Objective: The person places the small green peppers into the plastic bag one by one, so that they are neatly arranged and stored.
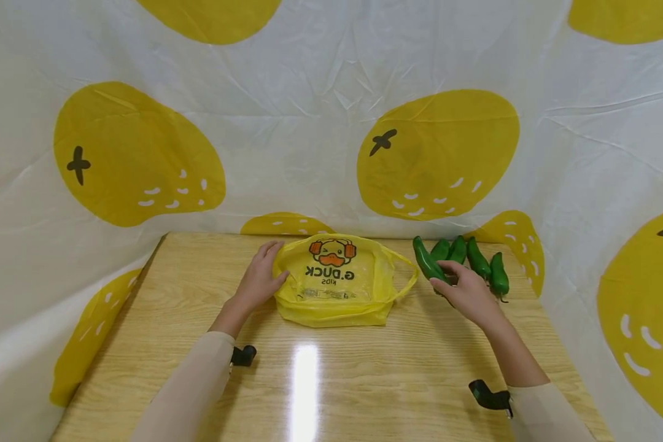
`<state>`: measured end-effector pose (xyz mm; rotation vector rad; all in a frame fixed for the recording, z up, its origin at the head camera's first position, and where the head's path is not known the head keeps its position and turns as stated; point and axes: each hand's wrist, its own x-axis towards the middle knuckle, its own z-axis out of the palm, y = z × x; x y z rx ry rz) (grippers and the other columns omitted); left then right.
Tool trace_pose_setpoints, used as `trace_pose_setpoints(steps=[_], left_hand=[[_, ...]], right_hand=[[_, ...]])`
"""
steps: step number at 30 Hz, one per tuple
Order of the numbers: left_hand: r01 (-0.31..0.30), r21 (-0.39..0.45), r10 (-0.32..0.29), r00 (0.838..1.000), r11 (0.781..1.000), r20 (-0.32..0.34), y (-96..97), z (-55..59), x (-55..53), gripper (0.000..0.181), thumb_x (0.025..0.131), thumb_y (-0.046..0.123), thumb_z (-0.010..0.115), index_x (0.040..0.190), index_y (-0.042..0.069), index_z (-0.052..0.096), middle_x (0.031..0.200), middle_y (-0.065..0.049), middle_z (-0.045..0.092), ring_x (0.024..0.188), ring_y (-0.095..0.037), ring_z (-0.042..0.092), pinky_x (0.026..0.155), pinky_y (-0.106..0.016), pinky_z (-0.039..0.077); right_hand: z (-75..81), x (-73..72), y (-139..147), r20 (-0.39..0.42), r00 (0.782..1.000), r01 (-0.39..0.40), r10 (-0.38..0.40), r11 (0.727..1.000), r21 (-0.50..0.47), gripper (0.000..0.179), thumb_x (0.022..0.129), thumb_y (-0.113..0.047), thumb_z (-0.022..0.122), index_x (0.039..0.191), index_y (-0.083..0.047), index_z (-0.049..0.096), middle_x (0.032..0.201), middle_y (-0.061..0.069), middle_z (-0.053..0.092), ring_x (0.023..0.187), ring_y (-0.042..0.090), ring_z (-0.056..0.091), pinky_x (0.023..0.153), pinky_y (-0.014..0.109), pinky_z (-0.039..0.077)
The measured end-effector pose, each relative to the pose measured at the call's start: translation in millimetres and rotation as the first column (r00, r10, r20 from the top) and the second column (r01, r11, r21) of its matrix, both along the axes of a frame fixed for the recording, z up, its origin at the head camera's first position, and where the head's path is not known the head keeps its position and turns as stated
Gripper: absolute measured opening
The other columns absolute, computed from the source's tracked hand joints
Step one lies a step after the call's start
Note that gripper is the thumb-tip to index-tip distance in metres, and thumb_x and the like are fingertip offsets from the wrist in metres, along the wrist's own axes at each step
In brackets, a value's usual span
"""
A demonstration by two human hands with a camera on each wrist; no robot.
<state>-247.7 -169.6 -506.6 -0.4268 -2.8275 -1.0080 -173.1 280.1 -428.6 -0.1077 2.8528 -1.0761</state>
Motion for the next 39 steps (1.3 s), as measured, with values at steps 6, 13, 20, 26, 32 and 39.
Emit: trace_pose_setpoints(steps=[6,13,20,26,32,39], left_hand=[[0.006,0.014,-0.006,1.0,1.0,0.003,0.4,0.1,0.0,0.075,0.095,0.015,0.075,0.159,0.008,0.037,0.162,-0.019,0.035,0.148,-0.04,0.038,0.118,-0.058,0.038],[0.0,-0.001,0.0,1.0,1.0,0.001,-0.2,3.0,1.9,0.075,0.095,0.016,0.074,0.16,0.008,0.036,0.161,-0.018,0.036,0.148,-0.039,0.039,0.118,-0.057,0.039],[0.003,-0.014,-0.003,1.0,1.0,0.0,0.5,5.0,2.7,0.075,0.095,0.017,0.074,0.159,0.007,0.037,0.16,-0.018,0.036,0.147,-0.04,0.04,0.117,-0.057,0.041],[0.009,-0.004,-0.009,1.0,1.0,-0.004,1.9,7.4,3.5,0.076,0.094,0.014,0.076,0.159,0.007,0.038,0.159,-0.019,0.037,0.146,-0.041,0.04,0.117,-0.058,0.04],[0.016,-0.014,-0.015,1.0,1.0,0.007,2.0,8.4,3.3,0.076,0.095,0.014,0.074,0.16,0.009,0.036,0.16,-0.018,0.036,0.147,-0.04,0.039,0.117,-0.059,0.039],[0.015,-0.019,-0.014,1.0,1.0,0.012,1.4,8.3,2.7,0.075,0.095,0.016,0.074,0.16,0.008,0.037,0.161,-0.018,0.037,0.147,-0.039,0.039,0.118,-0.057,0.039]], right_hand=[[5.8,-18.2,-23,0.03,0.999,-0.033,0.035,0.997,-0.063,0.056,0.105,-0.032,0.061,0.151,-0.002,0.048,0.138,0.025,0.061,0.114,0.039,0.065,0.082,0.044,0.057],[-1.4,-33.3,-48,0.06,0.995,-0.078,0.086,0.99,-0.122,0.052,0.104,-0.027,0.063,0.148,0.0,0.051,0.14,0.025,0.059,0.118,0.042,0.066,0.079,0.04,0.059],[-10.5,-44.0,-71,0.105,0.988,-0.1,0.117,0.983,-0.155,0.05,0.104,-0.023,0.063,0.145,0.002,0.052,0.139,0.028,0.059,0.116,0.04,0.067,0.083,0.041,0.062],[-14.3,-52.5,-95,0.138,0.978,-0.141,0.156,0.983,-0.116,0.05,0.104,-0.026,0.064,0.146,0.0,0.054,0.139,0.025,0.06,0.118,0.038,0.066,0.089,0.042,0.061],[-18.8,-61.3,-119,0.152,0.968,-0.188,0.2,0.978,-0.092,0.045,0.102,-0.026,0.066,0.14,-0.003,0.06,0.134,0.02,0.064,0.109,0.031,0.068,0.082,0.038,0.059],[-23.0,-73.5,-145,0.186,0.962,-0.183,0.2,0.978,-0.101,0.046,0.1,-0.025,0.068,0.137,0.001,0.061,0.127,0.016,0.067,0.104,0.026,0.065,0.083,0.038,0.056]])
